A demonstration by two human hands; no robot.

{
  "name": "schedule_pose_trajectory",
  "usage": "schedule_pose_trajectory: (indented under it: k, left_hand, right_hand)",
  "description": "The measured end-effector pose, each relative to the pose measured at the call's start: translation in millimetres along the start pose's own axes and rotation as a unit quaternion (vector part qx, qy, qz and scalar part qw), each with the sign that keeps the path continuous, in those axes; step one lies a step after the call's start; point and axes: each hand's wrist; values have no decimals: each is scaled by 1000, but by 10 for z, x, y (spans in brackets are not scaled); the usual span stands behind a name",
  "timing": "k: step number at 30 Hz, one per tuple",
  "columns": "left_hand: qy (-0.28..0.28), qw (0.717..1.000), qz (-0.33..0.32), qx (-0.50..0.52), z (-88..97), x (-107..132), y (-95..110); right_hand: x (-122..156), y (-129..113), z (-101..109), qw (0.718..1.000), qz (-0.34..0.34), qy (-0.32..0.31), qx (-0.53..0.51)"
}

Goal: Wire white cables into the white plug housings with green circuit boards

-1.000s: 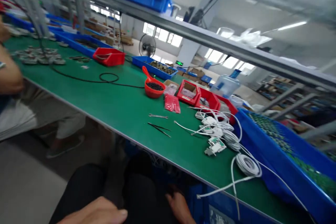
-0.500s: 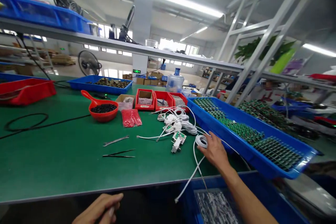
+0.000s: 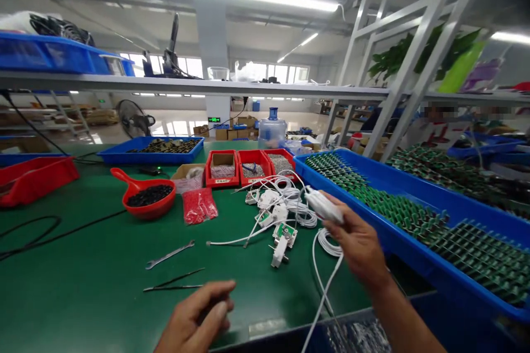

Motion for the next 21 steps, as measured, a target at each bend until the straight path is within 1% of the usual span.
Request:
schedule_pose_trajectory:
  k: [2, 3, 4, 5, 7, 9, 11, 12, 13, 14, 15, 16, 17, 18, 20, 21]
  left_hand:
    - [-8, 997, -14, 75, -139, -337, 212]
    - [-2, 994, -29, 106, -202, -478, 291]
    - [15, 991, -43, 124, -252, -592, 345]
    - [44, 990, -52, 128, -284, -674, 371]
    - [110, 987, -48, 104, -282, -744, 351]
    - [149, 985, -26, 79, -190, -718, 278]
    - [172, 982, -3, 78, -34, -650, 217]
    - [196, 977, 7, 84, 53, -618, 205]
    - [229, 969, 14, 94, 139, -595, 206]
    - [267, 958, 18, 104, 217, -582, 217]
    - [303, 946, 18, 115, 283, -580, 233]
    - [330, 936, 10, 122, 331, -589, 248]
    - [341, 933, -2, 118, 360, -608, 259]
    - [337, 935, -18, 107, 370, -633, 263]
    - [294, 952, -41, 69, 342, -693, 248]
    - [271, 960, -49, 46, 318, -721, 236]
  right_hand:
    - [86, -156, -418, 995, 65, -42, 60]
    - [142, -195, -621, 988, 102, -78, 88]
    - [197, -209, -807, 975, 149, -121, 116]
    - [241, -201, -968, 964, 187, -142, 123]
    - [268, -134, -1192, 958, 228, -136, 106]
    - [194, -15, -1271, 957, 235, -138, 97]
    - [35, 154, -1211, 950, 214, -178, 145]
    - [-63, 257, -1136, 938, 202, -204, 193]
    - [-167, 368, -1040, 922, 186, -229, 250]
    - [-273, 484, -927, 898, 183, -254, 310]
    - [-379, 597, -806, 880, 179, -249, 362]
    - [-483, 701, -681, 878, 170, -240, 377]
    - [-585, 789, -560, 878, 163, -230, 386]
    - [-687, 857, -446, 879, 158, -216, 395]
    - [-888, 922, -252, 882, 148, -184, 408]
    - [-984, 917, -176, 883, 143, -166, 416]
Point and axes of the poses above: each hand's wrist, its own x-axis away from the middle knuckle, its own z-axis out of the back of the hand, y = z × x, and after that the axes turned 13 degrees about -z, right-handed
